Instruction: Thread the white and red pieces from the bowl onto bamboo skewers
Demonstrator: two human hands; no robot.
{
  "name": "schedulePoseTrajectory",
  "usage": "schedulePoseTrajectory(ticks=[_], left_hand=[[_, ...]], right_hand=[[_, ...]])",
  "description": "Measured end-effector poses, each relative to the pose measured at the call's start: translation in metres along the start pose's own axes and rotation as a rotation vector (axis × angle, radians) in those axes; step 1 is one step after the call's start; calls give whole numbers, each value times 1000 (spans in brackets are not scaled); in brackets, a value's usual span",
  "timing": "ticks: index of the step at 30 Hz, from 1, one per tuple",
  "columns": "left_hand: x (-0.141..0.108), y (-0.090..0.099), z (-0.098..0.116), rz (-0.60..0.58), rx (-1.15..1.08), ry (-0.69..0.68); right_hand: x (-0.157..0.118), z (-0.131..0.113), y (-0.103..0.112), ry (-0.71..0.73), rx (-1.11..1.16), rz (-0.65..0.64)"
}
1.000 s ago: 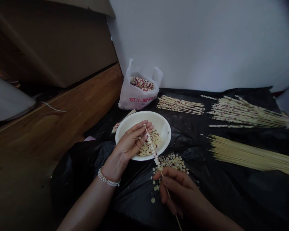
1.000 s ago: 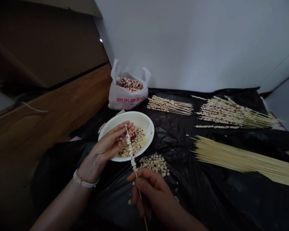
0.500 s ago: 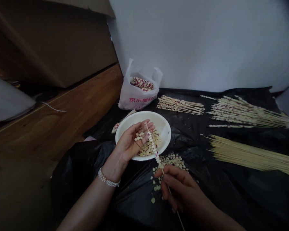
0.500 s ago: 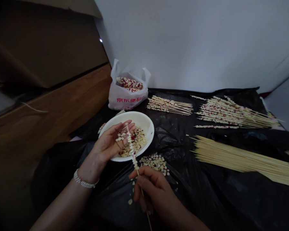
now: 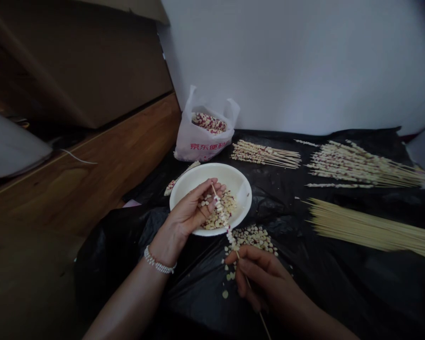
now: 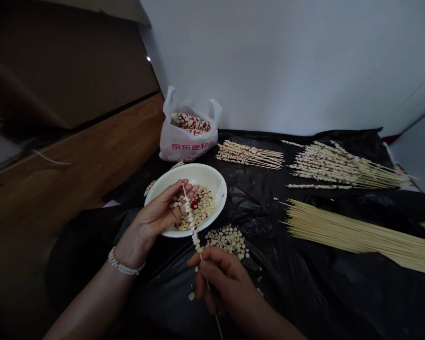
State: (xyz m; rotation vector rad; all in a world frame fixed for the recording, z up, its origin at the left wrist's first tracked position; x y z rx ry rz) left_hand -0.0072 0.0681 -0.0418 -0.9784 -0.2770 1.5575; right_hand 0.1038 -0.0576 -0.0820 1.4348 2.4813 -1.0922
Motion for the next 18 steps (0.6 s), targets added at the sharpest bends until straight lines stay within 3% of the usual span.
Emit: schedulePoseTrajectory(ticks=[18], left_hand=[[4, 7, 4, -62, 228, -41]], right_hand=[[0, -6, 3, 62, -38, 34]])
Point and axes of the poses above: each hand's wrist, its own x-axis towards the middle knuckle, its own y-axis out of the back of the hand, z = x × y, the point moved 9 cm from there along x, towards the middle knuckle, and after that the axes turned 8 degrees about -y, right-handed, at the moved point
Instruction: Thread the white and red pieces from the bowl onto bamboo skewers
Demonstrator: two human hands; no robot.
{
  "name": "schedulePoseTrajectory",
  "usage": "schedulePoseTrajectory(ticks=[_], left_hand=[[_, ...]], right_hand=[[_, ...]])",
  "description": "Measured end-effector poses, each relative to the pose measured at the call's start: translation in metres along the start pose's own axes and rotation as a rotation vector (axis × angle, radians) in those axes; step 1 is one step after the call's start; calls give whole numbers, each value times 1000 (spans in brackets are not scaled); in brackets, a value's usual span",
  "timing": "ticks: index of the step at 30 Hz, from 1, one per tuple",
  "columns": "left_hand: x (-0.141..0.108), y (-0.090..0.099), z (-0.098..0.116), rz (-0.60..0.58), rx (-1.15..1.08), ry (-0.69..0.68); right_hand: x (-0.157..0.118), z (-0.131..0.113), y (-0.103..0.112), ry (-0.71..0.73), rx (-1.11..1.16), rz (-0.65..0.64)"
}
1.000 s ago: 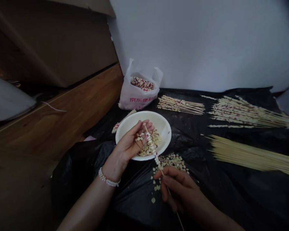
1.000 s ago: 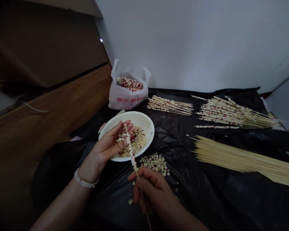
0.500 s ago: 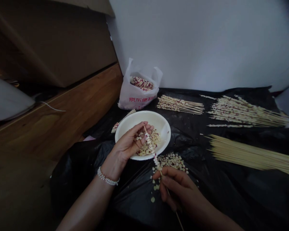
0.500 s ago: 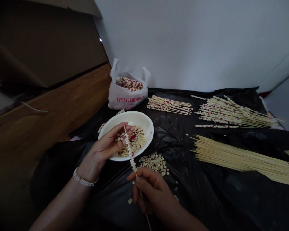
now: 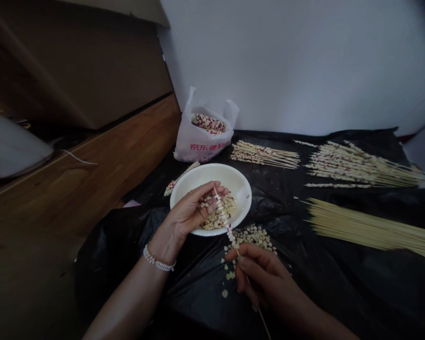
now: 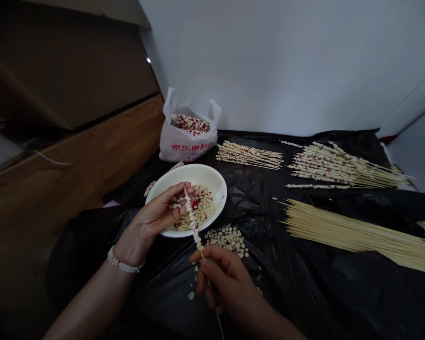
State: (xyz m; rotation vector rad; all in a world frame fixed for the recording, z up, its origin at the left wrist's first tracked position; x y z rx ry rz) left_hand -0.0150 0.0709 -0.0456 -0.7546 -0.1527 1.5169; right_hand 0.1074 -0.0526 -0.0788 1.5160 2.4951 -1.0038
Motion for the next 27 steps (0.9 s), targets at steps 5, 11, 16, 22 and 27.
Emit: schedulePoseTrajectory(ticks=[5, 11, 16, 22, 27], left_hand=[[-4, -8, -2, -84, 21, 8], [-5, -7, -9, -74, 7, 33], [-3, -16, -8, -119, -146, 54], [-1, -15, -5, -84, -185, 35], [-4, -11, -2, 12, -224, 33]], right_hand=[[-1, -5, 2, 1, 10, 23], [-3, -12, 5, 16, 8, 39], [-2, -11, 9, 17, 29, 37], [-3, -5, 1, -5, 45, -13], [-4, -4, -1, -12, 38, -19]])
Point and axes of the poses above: each hand's wrist, its own x-axis towards the middle knuckle, its own y-axis out of the back of the hand, z = x × y, the point moved 9 cm from there along x, towards the middle knuckle, and after that the axes turned 8 degrees about -y, right-handed, at the moved point
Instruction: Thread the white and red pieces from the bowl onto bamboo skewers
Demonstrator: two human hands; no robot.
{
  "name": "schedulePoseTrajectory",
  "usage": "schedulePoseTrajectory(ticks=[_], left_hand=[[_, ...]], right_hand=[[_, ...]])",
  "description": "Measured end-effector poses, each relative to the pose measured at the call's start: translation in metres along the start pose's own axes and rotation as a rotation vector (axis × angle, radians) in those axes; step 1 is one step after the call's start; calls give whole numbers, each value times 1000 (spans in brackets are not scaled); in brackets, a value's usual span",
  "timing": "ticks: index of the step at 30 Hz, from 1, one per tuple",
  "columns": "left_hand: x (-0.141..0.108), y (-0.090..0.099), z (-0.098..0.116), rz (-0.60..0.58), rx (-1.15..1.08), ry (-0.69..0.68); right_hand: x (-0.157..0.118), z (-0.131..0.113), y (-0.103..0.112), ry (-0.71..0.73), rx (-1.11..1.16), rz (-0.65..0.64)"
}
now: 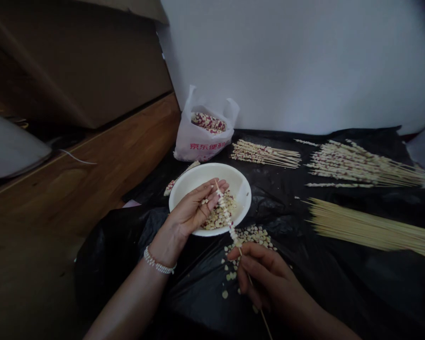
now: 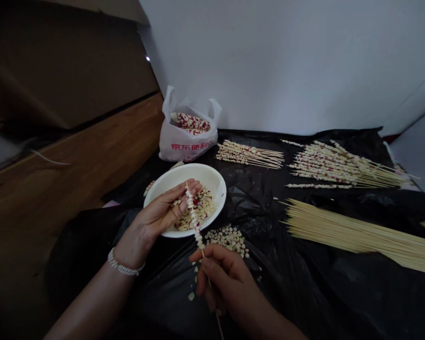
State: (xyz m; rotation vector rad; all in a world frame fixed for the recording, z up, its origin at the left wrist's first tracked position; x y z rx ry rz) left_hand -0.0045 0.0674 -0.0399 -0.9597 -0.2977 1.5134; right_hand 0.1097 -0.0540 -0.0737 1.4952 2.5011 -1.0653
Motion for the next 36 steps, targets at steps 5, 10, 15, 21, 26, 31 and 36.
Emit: schedulePoseTrajectory(ticks=[5, 10, 15, 21, 26, 31, 36], left_hand=[[-4, 3, 4, 112, -7, -20], [-5, 1, 9, 75, 57, -69], [-3, 0, 9, -10, 101, -82], [-4, 1, 9, -2, 153, -104], [1, 2, 9, -53, 154, -126], [3, 1, 7, -90, 179, -133], [3, 6, 8, -34, 154, -128]], right_hand=[[1, 0, -1, -6, -24, 13], [1, 3, -3, -31, -19, 10], [1, 3, -4, -36, -22, 1], [3, 7, -2, -38, -8, -3], [3, 8, -1, -35, 12, -13], [3, 7, -2, -39, 22, -20], [3, 5, -3, -41, 15, -7]])
Point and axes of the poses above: each hand's wrist, its own x-axis towards the middle knuckle, its own y-axis out of the back of the hand, z = x × y, the point moved 9 cm from there along x, towards the middle knuckle, and after that the axes turned 8 degrees about -y, right-handed, at the moved point
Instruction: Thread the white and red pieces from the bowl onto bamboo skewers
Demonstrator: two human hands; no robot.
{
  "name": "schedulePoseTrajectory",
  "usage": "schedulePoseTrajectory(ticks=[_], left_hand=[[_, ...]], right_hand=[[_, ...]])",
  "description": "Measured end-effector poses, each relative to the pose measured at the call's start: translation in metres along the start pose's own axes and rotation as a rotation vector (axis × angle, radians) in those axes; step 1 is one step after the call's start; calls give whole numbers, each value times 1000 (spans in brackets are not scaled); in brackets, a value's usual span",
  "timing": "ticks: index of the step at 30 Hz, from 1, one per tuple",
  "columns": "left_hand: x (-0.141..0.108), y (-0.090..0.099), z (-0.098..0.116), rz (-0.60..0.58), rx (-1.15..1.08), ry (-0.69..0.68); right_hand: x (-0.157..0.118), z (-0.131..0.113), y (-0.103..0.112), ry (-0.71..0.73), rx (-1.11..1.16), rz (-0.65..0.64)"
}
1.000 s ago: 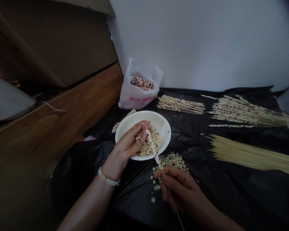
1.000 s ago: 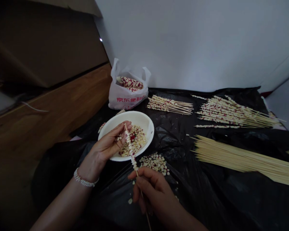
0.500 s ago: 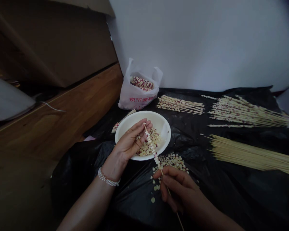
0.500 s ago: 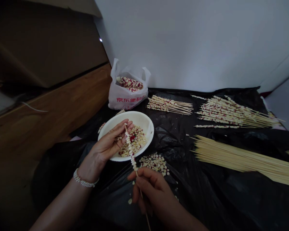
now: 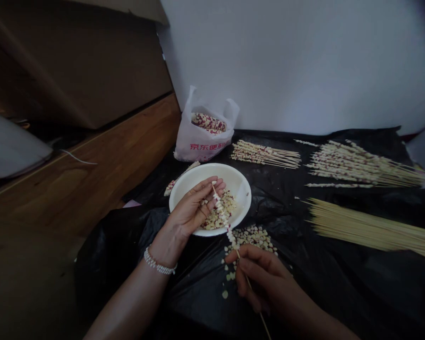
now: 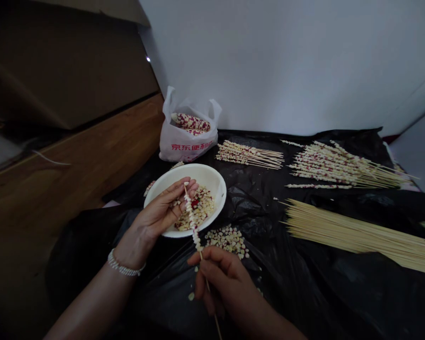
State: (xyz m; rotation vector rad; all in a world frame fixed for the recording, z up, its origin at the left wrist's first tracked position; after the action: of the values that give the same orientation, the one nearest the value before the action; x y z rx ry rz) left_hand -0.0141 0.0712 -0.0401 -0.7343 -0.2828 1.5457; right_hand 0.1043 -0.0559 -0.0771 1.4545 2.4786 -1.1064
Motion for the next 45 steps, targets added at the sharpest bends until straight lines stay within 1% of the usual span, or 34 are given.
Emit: schedulePoseTrajectory(ticks=[4, 7, 10, 13, 17, 20, 23, 26, 32, 39, 41, 45], left_hand=[[-1, 0, -1, 9, -38, 22], [-1, -2, 1, 32, -69, 12], [-3, -2, 3, 108, -118, 10], [-6, -1, 3, 186, -169, 36], [-8, -2, 5, 227, -212, 33], [-8, -4, 3, 198, -188, 62], [-9, -10, 0, 108, -164, 110], [-8, -11, 0, 52, -146, 98], [-4, -3, 1, 108, -130, 58], [-2, 2, 1, 122, -154, 27], [-1, 2, 1, 115, -150, 20], [1, 0, 3, 64, -132, -18]], right_hand=[[0, 1, 0, -2, -17, -1], [0, 1, 0, -4, -21, -4], [1, 1, 1, 0, -15, -3], [1, 2, 0, -6, -24, -13], [0, 4, -2, -12, -19, -22], [0, 5, -1, -21, -2, -13], [0, 5, -1, -24, 2, -15], [1, 3, -1, -19, -6, -13], [1, 2, -1, -20, -6, -8], [1, 3, -3, -8, -11, -23], [1, 4, -3, -20, -6, -31], [1, 6, -3, -30, 17, -42]])
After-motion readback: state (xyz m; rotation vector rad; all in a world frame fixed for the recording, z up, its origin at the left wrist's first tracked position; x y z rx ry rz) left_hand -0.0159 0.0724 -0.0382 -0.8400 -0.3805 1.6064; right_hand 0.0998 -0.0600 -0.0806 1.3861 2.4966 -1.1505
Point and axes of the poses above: each hand's wrist, its own x-axis towards the middle knuckle, its own y-axis out of the back of the hand, z = x × y, the point moved 9 cm from there along x, towards the middle knuckle, and after that the axes turned 8 degrees about -y, right-handed, at the moved point
